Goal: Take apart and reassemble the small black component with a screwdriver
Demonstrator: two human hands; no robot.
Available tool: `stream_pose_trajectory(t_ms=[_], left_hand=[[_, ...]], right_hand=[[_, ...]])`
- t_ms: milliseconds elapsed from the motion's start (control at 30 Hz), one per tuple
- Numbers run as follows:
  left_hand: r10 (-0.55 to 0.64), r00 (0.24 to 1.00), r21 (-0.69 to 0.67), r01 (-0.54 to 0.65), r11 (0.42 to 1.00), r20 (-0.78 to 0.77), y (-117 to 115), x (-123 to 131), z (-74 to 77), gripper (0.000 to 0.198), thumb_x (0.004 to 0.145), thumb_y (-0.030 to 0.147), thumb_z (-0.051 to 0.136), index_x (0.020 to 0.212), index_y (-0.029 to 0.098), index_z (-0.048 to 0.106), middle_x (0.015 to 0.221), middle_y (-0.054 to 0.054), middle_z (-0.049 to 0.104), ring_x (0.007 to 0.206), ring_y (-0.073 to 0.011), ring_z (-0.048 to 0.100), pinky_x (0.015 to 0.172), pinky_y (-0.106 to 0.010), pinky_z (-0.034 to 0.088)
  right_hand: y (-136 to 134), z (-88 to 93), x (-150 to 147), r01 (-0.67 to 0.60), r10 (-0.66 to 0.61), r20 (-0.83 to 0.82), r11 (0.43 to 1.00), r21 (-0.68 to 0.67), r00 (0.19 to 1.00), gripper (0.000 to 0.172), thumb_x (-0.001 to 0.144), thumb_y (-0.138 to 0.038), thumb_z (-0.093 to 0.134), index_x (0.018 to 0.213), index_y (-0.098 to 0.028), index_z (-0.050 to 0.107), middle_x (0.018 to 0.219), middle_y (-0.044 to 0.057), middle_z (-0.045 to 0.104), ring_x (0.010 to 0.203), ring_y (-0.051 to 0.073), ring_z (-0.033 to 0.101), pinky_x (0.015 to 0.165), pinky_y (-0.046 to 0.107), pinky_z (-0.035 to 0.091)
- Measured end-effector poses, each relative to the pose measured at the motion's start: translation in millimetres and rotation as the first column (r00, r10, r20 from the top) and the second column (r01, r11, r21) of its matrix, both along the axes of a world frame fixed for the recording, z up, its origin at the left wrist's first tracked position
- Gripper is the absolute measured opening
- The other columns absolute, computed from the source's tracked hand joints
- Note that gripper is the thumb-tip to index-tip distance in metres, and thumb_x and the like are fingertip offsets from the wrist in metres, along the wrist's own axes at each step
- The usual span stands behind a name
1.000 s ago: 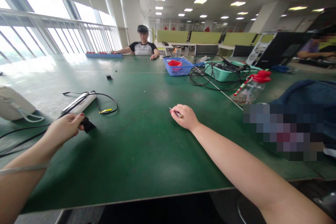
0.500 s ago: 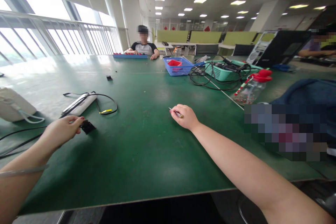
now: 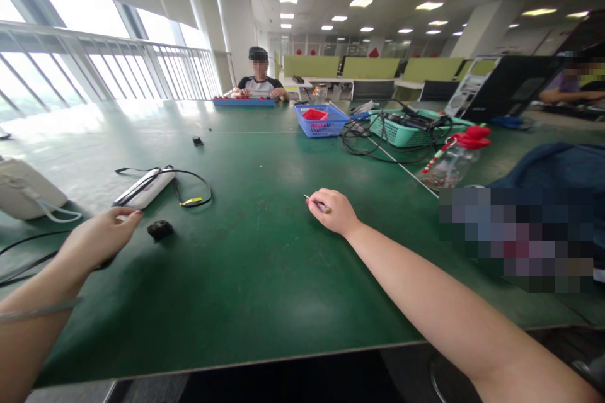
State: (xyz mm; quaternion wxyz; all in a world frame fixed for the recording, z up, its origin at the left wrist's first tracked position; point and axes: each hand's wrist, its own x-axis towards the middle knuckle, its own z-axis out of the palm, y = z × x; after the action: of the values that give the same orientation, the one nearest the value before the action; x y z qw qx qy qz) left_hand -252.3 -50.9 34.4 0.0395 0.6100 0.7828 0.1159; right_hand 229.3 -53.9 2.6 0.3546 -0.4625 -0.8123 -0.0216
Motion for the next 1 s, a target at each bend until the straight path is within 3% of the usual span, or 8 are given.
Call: stream_pose_trajectory(t_ms=[133, 233, 300, 367, 467, 533, 667, 1000], left_hand=[[0.047, 0.955, -0.039, -0.061, 0.997, -0.292, -19, -31, -19.9, 0.08, 0.071, 0.072, 0.044, 0.127, 0.016, 0.056, 0.111, -0.022, 0.067, 0.101, -0.0411, 0.062, 0.083, -0.047, 0.047], [0.052, 0.948, -0.123, -0.095, 0.988, -0.314, -30, -44, -35.3, 0.077, 0.078, 0.066, 0.037, 0.133, 0.014, 0.051, 0.11, -0.024, 0.067, 0.1, -0.0414, 0.063, 0.083, -0.047, 0.047], [0.056, 0.956, -0.12, -0.094, 0.988, -0.287, -33, -45, -37.4, 0.07, 0.08, 0.057, 0.038, 0.135, 0.014, 0.048, 0.109, -0.021, 0.068, 0.097, -0.0398, 0.064, 0.081, -0.046, 0.048], [0.023, 0.979, -0.092, -0.042, 0.995, -0.203, -33, -37, -31.1, 0.066, 0.08, 0.052, 0.041, 0.136, 0.017, 0.045, 0.112, -0.017, 0.068, 0.098, -0.037, 0.065, 0.081, -0.044, 0.049], [-0.116, 0.993, 0.013, 0.117, 0.993, -0.018, -33, -11, -12.5, 0.063, 0.081, 0.053, 0.043, 0.138, 0.025, 0.04, 0.122, -0.01, 0.064, 0.105, -0.0299, 0.064, 0.086, -0.038, 0.049], [-0.224, 0.972, 0.122, 0.231, 0.965, -0.072, -33, 11, -1.2, 0.06, 0.082, 0.053, 0.043, 0.138, 0.031, 0.04, 0.129, -0.006, 0.06, 0.109, -0.0306, 0.061, 0.09, -0.04, 0.047], [-0.378, 0.914, 0.042, 0.388, 0.921, -0.15, -27, 38, 5.3, 0.058, 0.083, 0.038, 0.039, 0.14, 0.024, 0.043, 0.121, -0.011, 0.064, 0.108, -0.0332, 0.059, 0.09, -0.043, 0.046], [-0.38, 0.916, 0.007, 0.384, 0.923, -0.129, -14, 30, 0.5, 0.066, 0.082, 0.037, 0.04, 0.145, 0.021, 0.031, 0.124, -0.009, 0.063, 0.114, -0.0333, 0.056, 0.095, -0.047, 0.044]], right_hand=[[0, 0.5, -1, -0.012, 0.012, 0.002, 1.0, -0.003, 1.0, 0.023, 0.09, -0.028, 0.051, 0.07, -0.02, 0.06, 0.068, 0.001, 0.059, 0.064, 0.014, 0.053, 0.065, 0.026, 0.036], [0, 0.2, -2, -0.028, 0.028, 0.007, 1.0, -0.005, 1.0, 0.023, 0.09, -0.028, 0.051, 0.071, -0.02, 0.061, 0.069, 0.002, 0.06, 0.065, 0.014, 0.053, 0.066, 0.026, 0.037], [0, 0.1, -3, -0.035, 0.035, 0.009, 0.999, -0.007, 0.999, 0.022, 0.09, -0.028, 0.051, 0.071, -0.02, 0.061, 0.07, 0.002, 0.06, 0.065, 0.014, 0.054, 0.067, 0.027, 0.037], [0, 0.1, -3, -0.036, 0.036, 0.007, 0.999, -0.006, 0.999, 0.023, 0.09, -0.029, 0.051, 0.071, -0.02, 0.061, 0.07, 0.002, 0.06, 0.066, 0.014, 0.054, 0.067, 0.027, 0.037], [-1, 0.5, -2, -0.035, 0.035, 0.005, 0.999, 0.0, 0.999, 0.023, 0.09, -0.029, 0.051, 0.071, -0.02, 0.061, 0.07, 0.002, 0.06, 0.065, 0.014, 0.053, 0.066, 0.027, 0.037], [-1, 0.6, -2, -0.035, 0.035, 0.009, 0.999, 0.0, 0.999, 0.023, 0.09, -0.029, 0.051, 0.071, -0.02, 0.061, 0.069, 0.002, 0.059, 0.065, 0.014, 0.053, 0.066, 0.027, 0.037], [0, 0.0, -1, -0.039, 0.039, 0.009, 0.999, -0.001, 0.999, 0.023, 0.09, -0.029, 0.05, 0.071, -0.02, 0.061, 0.07, 0.002, 0.059, 0.065, 0.014, 0.053, 0.066, 0.027, 0.037], [0, -0.6, -1, -0.062, 0.062, -0.014, 0.998, -0.008, 0.998, 0.023, 0.091, -0.03, 0.05, 0.072, -0.02, 0.061, 0.07, 0.002, 0.06, 0.066, 0.014, 0.054, 0.066, 0.027, 0.038]])
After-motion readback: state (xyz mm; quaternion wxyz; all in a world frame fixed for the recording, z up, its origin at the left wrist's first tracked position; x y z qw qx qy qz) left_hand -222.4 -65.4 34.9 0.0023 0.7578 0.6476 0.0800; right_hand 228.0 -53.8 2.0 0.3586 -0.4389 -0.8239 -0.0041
